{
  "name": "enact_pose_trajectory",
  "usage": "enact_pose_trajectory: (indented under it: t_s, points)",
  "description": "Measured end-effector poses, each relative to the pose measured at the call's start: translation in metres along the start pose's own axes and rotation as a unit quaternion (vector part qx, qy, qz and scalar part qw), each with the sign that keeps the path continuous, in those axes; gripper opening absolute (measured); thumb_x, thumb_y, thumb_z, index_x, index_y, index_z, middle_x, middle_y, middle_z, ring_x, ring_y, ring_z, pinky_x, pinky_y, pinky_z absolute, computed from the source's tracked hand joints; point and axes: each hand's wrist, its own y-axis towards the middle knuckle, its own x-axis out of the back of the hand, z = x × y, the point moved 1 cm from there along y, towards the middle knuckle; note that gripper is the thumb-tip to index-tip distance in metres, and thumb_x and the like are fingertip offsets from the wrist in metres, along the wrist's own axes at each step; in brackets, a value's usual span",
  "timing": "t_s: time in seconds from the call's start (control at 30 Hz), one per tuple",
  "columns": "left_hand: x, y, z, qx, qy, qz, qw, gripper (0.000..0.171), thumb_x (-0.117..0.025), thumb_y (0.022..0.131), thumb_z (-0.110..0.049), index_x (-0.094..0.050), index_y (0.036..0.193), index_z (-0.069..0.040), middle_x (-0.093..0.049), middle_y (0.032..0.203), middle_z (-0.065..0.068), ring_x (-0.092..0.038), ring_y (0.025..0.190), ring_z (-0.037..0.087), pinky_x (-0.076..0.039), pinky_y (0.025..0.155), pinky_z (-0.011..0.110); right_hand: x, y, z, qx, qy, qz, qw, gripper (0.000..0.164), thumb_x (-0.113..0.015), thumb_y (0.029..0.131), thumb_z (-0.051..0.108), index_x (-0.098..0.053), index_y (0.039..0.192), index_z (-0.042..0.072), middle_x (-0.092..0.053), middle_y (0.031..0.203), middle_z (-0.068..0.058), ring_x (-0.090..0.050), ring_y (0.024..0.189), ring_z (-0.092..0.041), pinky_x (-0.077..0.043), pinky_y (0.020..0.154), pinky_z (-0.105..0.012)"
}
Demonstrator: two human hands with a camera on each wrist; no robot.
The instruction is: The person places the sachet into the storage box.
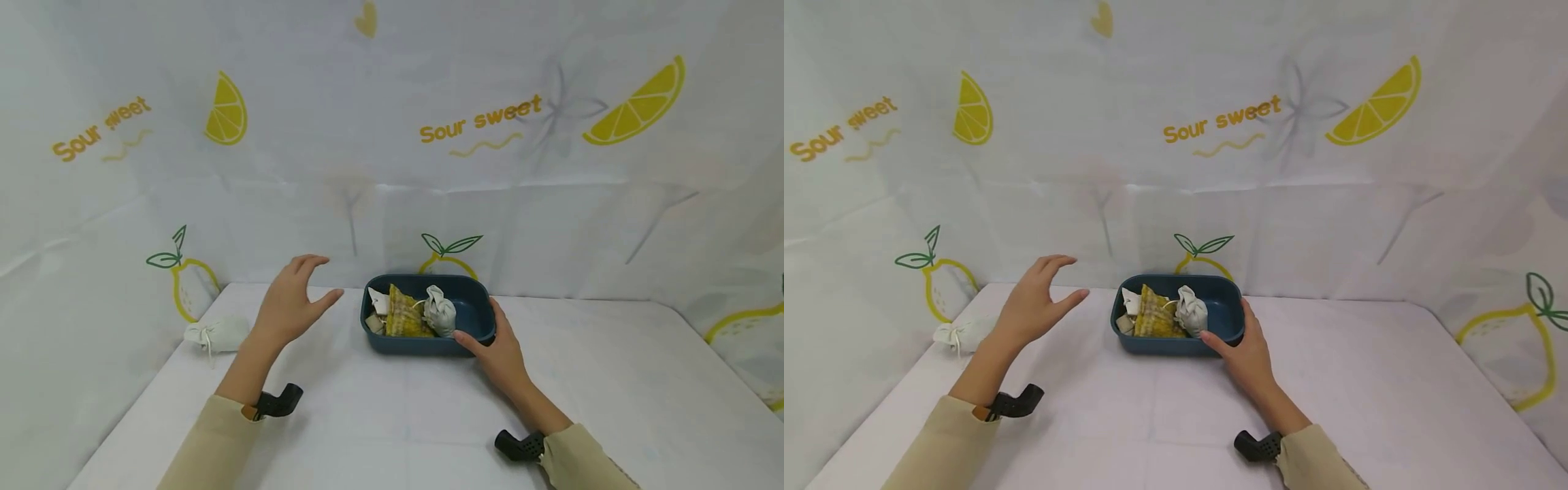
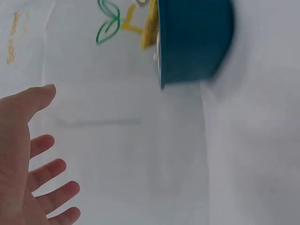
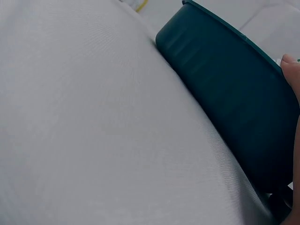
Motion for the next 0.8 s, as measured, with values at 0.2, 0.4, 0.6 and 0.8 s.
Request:
enact_pose_trajectory:
  t_s: [0.2,0.4,0.6,0.8]
  points:
    - [0.032,-0.027,0.042,0.071,-0.013,-0.041,0.9965,0.067,-0.073,0.092,-0.044,-0.051,0.144,-0.008,-0.047,0.149,0.020,-0.049,0.134,0.044,-0.046,0.101,0.064,0.001,0.000,0.000,-0.001,0.003,-0.003,1.000,0.102,-0.069,0.091,0.050,-0.008,0.164,0.014,-0.016,0.170,-0.017,-0.018,0.157,-0.040,-0.022,0.122,-0.064]
    - [0.040,-0.048,0.074,0.124,0.007,-0.038,0.9916,0.073,-0.072,0.090,-0.050,-0.050,0.145,-0.006,-0.047,0.149,0.022,-0.046,0.135,0.047,-0.043,0.102,0.065,0.002,-0.001,-0.001,0.003,-0.002,-0.007,1.000,0.102,-0.070,0.090,0.050,-0.009,0.164,0.013,-0.017,0.170,-0.017,-0.020,0.156,-0.041,-0.024,0.121,-0.066]
    - [0.038,-0.051,0.103,0.142,0.067,-0.025,0.9872,0.077,-0.071,0.087,-0.058,-0.053,0.142,-0.006,-0.049,0.145,0.027,-0.047,0.130,0.051,-0.042,0.101,0.067,0.004,-0.001,0.000,0.009,0.004,-0.010,1.000,0.102,-0.070,0.090,0.049,-0.009,0.164,0.014,-0.017,0.169,-0.017,-0.021,0.155,-0.041,-0.025,0.120,-0.066]
    - [0.039,-0.064,0.135,0.196,0.085,0.032,0.9764,0.089,-0.065,0.086,-0.069,-0.050,0.145,-0.004,-0.045,0.147,0.032,-0.045,0.130,0.054,-0.041,0.100,0.069,0.001,0.000,-0.001,0.002,0.004,-0.004,1.000,0.102,-0.069,0.091,0.050,-0.008,0.164,0.014,-0.016,0.170,-0.016,-0.019,0.156,-0.040,-0.023,0.122,-0.065]
